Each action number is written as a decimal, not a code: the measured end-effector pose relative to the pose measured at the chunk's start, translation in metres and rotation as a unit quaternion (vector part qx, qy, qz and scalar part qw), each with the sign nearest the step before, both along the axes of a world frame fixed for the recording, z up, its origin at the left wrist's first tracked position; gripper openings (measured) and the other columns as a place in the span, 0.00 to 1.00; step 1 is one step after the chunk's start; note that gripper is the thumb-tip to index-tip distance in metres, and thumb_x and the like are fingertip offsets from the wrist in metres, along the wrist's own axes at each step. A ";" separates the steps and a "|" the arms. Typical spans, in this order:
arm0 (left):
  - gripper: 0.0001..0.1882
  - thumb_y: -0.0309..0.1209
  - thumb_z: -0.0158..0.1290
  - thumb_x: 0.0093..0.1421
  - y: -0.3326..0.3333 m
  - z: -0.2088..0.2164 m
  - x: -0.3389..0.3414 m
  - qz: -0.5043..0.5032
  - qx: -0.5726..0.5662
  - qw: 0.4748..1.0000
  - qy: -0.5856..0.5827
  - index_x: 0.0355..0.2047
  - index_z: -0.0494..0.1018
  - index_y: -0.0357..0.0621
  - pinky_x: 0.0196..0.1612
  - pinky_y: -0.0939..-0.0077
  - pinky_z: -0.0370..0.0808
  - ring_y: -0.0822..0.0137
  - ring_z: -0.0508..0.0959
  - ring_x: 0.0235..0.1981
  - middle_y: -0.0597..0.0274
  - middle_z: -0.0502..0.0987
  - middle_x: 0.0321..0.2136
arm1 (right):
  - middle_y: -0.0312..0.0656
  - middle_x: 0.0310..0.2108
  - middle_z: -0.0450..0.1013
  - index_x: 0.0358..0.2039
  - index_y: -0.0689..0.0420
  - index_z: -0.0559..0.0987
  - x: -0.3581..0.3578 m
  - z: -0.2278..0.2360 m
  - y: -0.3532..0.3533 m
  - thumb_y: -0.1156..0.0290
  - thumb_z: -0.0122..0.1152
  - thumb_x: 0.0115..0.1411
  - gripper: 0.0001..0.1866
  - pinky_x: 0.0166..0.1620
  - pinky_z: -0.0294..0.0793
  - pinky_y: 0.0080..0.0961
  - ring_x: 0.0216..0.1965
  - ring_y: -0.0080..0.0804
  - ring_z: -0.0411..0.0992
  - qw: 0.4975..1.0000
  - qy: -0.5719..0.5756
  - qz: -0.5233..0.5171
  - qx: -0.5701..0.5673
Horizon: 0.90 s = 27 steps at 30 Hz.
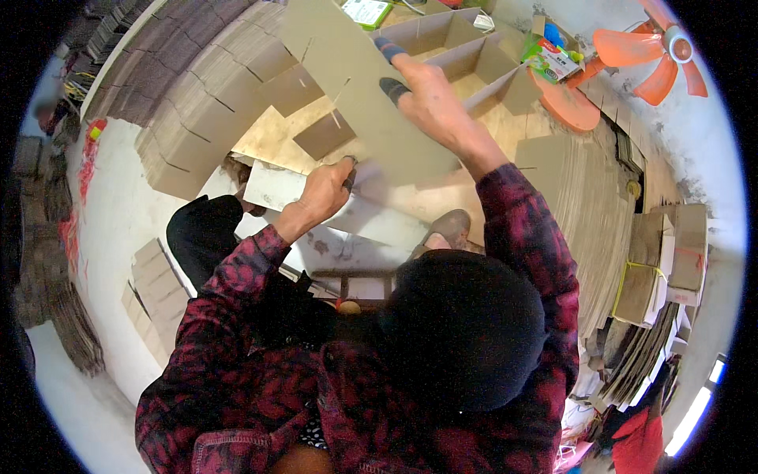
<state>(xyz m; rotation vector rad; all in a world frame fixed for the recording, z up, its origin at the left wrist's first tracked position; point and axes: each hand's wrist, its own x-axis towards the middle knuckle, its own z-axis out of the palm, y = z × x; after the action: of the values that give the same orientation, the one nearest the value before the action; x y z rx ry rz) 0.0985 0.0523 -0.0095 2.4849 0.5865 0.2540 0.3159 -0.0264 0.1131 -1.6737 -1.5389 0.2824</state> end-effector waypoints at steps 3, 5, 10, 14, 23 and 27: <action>0.06 0.22 0.48 0.50 -0.003 -0.002 0.006 0.018 0.005 1.000 -0.009 0.31 0.66 0.39 0.29 0.47 0.69 0.39 0.75 0.26 0.41 0.74 0.21 | 0.55 0.55 0.68 0.57 0.64 0.65 0.008 -0.004 0.017 0.74 0.55 0.60 0.25 0.57 0.64 0.30 0.57 0.46 0.67 0.999 -0.022 0.001 -0.031; 0.06 0.21 0.49 0.50 -0.004 -0.003 0.008 0.032 0.013 0.999 -0.018 0.30 0.66 0.39 0.28 0.48 0.70 0.38 0.75 0.25 0.40 0.73 0.19 | 0.54 0.54 0.69 0.57 0.64 0.65 0.012 -0.007 0.020 0.74 0.55 0.60 0.25 0.57 0.64 0.29 0.56 0.46 0.68 0.997 -0.046 0.000 -0.065; 0.04 0.25 0.48 0.52 -0.002 0.002 0.007 0.046 0.008 0.998 0.032 0.29 0.68 0.40 0.31 0.48 0.70 0.41 0.76 0.28 0.43 0.75 0.22 | 0.55 0.53 0.69 0.57 0.64 0.65 0.002 0.000 0.015 0.76 0.54 0.60 0.24 0.56 0.65 0.29 0.54 0.46 0.69 0.997 -0.030 0.000 -0.074; 0.04 0.24 0.48 0.51 -0.001 0.000 0.003 0.030 0.010 0.999 -0.014 0.29 0.67 0.40 0.30 0.48 0.70 0.40 0.76 0.27 0.43 0.75 0.22 | 0.57 0.52 0.69 0.57 0.62 0.66 -0.007 0.000 0.014 0.77 0.54 0.59 0.24 0.54 0.67 0.30 0.53 0.49 0.69 0.998 -0.014 0.007 -0.055; 0.06 0.21 0.49 0.50 0.001 0.000 0.000 0.054 -0.004 0.998 -0.031 0.30 0.67 0.40 0.28 0.49 0.71 0.39 0.76 0.27 0.41 0.74 0.20 | 0.57 0.54 0.67 0.60 0.62 0.62 -0.021 -0.030 0.004 0.79 0.53 0.58 0.28 0.53 0.68 0.30 0.54 0.52 0.68 0.998 0.021 -0.032 -0.059; 0.06 0.21 0.49 0.49 0.007 0.006 0.000 0.048 -0.009 0.999 -0.005 0.29 0.68 0.40 0.31 0.52 0.71 0.43 0.76 0.29 0.47 0.75 0.23 | 0.52 0.56 0.67 0.61 0.61 0.61 -0.019 -0.035 0.001 0.83 0.53 0.58 0.29 0.56 0.66 0.30 0.57 0.42 0.68 0.995 0.033 -0.052 -0.075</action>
<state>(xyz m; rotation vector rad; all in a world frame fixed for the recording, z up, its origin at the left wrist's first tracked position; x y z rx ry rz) 0.0981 0.0591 -0.0030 2.4411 0.7013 0.2971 0.2964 -0.0253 0.0781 -1.8350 -1.4064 0.4028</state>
